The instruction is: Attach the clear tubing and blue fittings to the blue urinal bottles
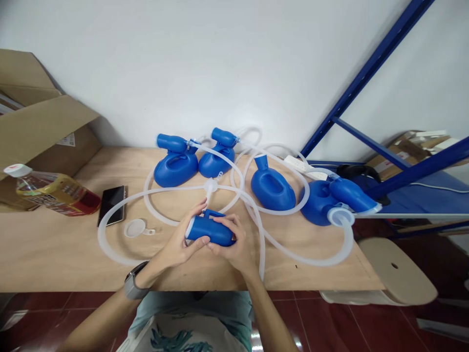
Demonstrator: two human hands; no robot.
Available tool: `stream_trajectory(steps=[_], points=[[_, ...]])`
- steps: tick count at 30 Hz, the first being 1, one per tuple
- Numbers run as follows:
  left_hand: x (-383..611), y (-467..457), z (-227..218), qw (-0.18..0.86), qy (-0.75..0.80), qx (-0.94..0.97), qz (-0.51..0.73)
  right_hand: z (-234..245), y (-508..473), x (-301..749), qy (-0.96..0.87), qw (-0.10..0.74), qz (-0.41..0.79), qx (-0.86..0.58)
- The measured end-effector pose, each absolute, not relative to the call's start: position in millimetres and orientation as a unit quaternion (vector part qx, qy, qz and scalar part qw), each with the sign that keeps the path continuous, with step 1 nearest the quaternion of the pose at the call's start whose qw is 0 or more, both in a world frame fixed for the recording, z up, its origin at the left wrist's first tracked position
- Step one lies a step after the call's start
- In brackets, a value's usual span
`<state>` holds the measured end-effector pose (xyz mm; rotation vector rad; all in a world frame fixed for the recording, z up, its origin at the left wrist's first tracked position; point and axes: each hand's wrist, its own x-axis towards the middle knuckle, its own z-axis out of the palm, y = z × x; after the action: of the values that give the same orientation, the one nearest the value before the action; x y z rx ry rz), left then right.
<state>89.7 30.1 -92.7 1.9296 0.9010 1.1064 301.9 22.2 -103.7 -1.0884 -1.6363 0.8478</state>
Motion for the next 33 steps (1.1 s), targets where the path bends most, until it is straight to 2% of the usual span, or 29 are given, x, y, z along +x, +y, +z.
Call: stream_trajectory(steps=[3, 7, 10, 12, 15, 17, 20, 23, 27, 30, 33], points=[[78, 33, -95, 0.357, 0.35, 0.788, 0.359, -103, 28, 312, -0.671, 0.42, 0.4, -0.462], [30, 38, -97, 0.288, 0.483, 0.764, 0.317, -106, 34, 333, -0.718, 0.379, 0.352, -0.464], [-25, 40, -105, 0.15, 0.637, 0.695, 0.296, -116, 35, 350, -0.699, 0.393, 0.328, -0.5], [-57, 39, -116, 0.069, 0.705, 0.677, 0.201, -125, 34, 358, -0.66, 0.413, 0.344, -0.526], [-80, 32, -129, 0.076, 0.736, 0.671, 0.048, -138, 35, 359, -0.596, 0.462, 0.377, -0.537], [-80, 28, -129, 0.092, 0.738, 0.668, 0.022, -142, 36, 354, -0.556, 0.5, 0.406, -0.525], [-71, 27, -116, 0.108, 0.753, 0.644, 0.079, -141, 36, 340, -0.459, 0.541, 0.473, -0.523], [-54, 31, -92, 0.162, 0.733, 0.606, 0.264, -132, 32, 325, -0.347, 0.536, 0.572, -0.516], [-7, 34, -65, 0.277, 0.591, 0.561, 0.509, -116, 26, 306, -0.278, 0.485, 0.686, -0.466], [41, 36, -56, 0.333, 0.5, 0.573, 0.558, -110, 23, 296, -0.256, 0.419, 0.755, -0.434], [77, 38, -52, 0.319, 0.472, 0.599, 0.563, -111, 21, 289, -0.241, 0.373, 0.794, -0.415]])
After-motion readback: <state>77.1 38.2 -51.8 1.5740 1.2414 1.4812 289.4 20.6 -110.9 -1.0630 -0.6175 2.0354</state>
